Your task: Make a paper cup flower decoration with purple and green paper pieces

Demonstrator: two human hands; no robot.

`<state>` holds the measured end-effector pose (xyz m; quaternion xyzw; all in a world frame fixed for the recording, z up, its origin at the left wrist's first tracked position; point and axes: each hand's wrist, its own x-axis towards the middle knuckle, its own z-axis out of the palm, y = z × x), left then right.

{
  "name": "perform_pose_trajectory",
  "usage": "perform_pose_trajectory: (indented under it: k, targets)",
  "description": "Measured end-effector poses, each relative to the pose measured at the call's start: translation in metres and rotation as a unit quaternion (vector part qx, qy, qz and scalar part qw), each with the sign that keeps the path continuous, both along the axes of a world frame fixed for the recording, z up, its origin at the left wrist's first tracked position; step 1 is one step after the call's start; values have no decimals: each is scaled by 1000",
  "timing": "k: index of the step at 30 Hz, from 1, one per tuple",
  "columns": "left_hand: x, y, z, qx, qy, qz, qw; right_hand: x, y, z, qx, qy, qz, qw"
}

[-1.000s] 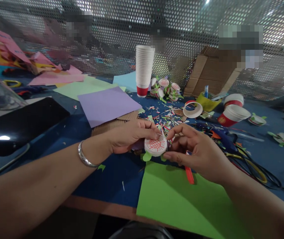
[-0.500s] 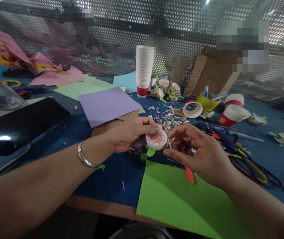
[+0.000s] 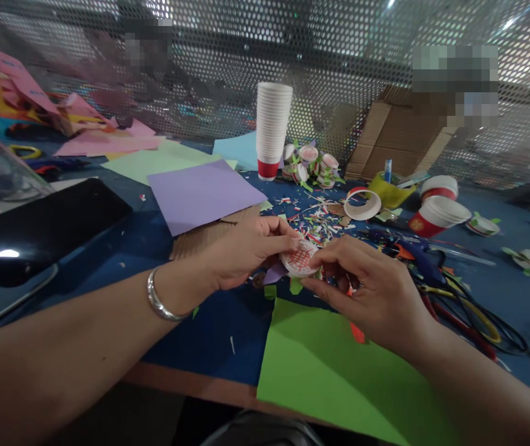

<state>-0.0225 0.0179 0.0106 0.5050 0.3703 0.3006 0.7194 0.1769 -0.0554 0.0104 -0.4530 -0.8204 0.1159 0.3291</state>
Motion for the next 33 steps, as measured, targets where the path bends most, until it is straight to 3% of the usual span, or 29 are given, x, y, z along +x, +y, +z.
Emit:
perform_pose_trajectory:
  k: [20, 27, 33]
  targets:
    - [3, -3, -2, 32, 4, 14, 999, 0, 0, 2, 14, -41, -4, 999]
    - [2, -4, -2, 34, 5, 15, 999, -1, -2, 3, 11, -12, -2, 1000]
    - [-3, 4, 1, 11, -15, -11, 1000, 6, 1, 9, -41, 98, -94, 990]
